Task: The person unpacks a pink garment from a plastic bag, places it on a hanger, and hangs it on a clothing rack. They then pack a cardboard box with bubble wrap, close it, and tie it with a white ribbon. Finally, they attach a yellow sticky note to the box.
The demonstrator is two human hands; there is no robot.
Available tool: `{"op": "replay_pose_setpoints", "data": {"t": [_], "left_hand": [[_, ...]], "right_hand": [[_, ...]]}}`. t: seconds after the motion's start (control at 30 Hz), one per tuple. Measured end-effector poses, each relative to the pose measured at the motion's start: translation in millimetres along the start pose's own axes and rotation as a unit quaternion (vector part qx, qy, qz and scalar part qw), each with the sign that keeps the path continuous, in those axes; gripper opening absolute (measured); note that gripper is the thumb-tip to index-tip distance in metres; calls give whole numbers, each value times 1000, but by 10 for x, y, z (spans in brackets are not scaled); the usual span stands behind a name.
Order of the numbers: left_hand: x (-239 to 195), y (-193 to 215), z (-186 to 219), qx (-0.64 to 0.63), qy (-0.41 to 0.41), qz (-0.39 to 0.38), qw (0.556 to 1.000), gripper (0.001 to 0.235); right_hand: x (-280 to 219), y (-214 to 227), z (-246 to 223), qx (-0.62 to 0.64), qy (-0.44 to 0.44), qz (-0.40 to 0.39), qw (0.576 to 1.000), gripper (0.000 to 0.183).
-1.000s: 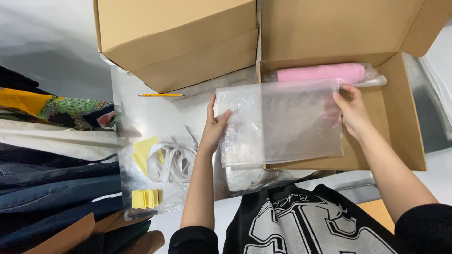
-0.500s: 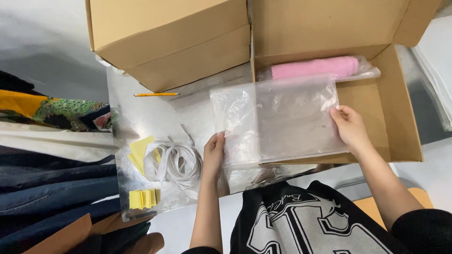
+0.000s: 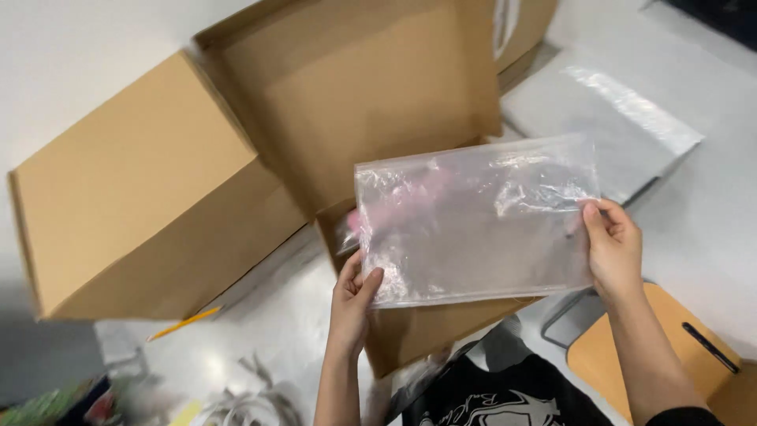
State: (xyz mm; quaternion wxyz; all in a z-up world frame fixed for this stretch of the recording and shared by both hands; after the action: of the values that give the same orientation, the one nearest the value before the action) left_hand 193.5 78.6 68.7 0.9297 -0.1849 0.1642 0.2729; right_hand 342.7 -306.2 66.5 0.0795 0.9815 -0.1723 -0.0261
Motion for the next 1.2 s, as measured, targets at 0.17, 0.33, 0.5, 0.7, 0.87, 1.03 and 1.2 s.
{"op": "replay_pose_setpoints", "data": {"t": [0.17,0.33,0.5,0.7,0.87,1.03,1.2], "left_hand": [[301,-1643,112,-169,65,-120,976,69],[909,-3204,2,-225,106,-87,965,65],[1288,-4365,-242,-303,73,-24,950,51],[2371,-4730,-1341,34,142,-8,989,89],[3250,-4461,-2375,364,21,22,931,54],[3152,-4614,-2036,425,-38,24,904,45],[2985,-4749,-1635,339,8,15,941,42]], "right_hand": [[699,851,237,47,-25,104,993,11],[1480,1166,527,105,-49,140,983,17],[2191,1344,803,131,-52,156,978,24],[2756,1169,1748,93,-118,97,984,35],[2798,1169,1905,53,-150,47,986,42],[2784,1217,1656,10,-154,23,988,50],[2824,1364,1468,-121,-51,130,983,71]]}}
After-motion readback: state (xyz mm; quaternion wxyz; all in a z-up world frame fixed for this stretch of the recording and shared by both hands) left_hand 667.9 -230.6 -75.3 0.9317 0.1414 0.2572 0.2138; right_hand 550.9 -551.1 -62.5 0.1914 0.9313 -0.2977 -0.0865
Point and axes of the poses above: each hand's wrist, its own x-axis towards the middle knuckle, its own y-axis out of the back of the hand, z = x × y, the point moved 1 cm from there along x, towards the middle knuckle, and after that the axes turned 7 degrees about z, right-handed, at the moved point
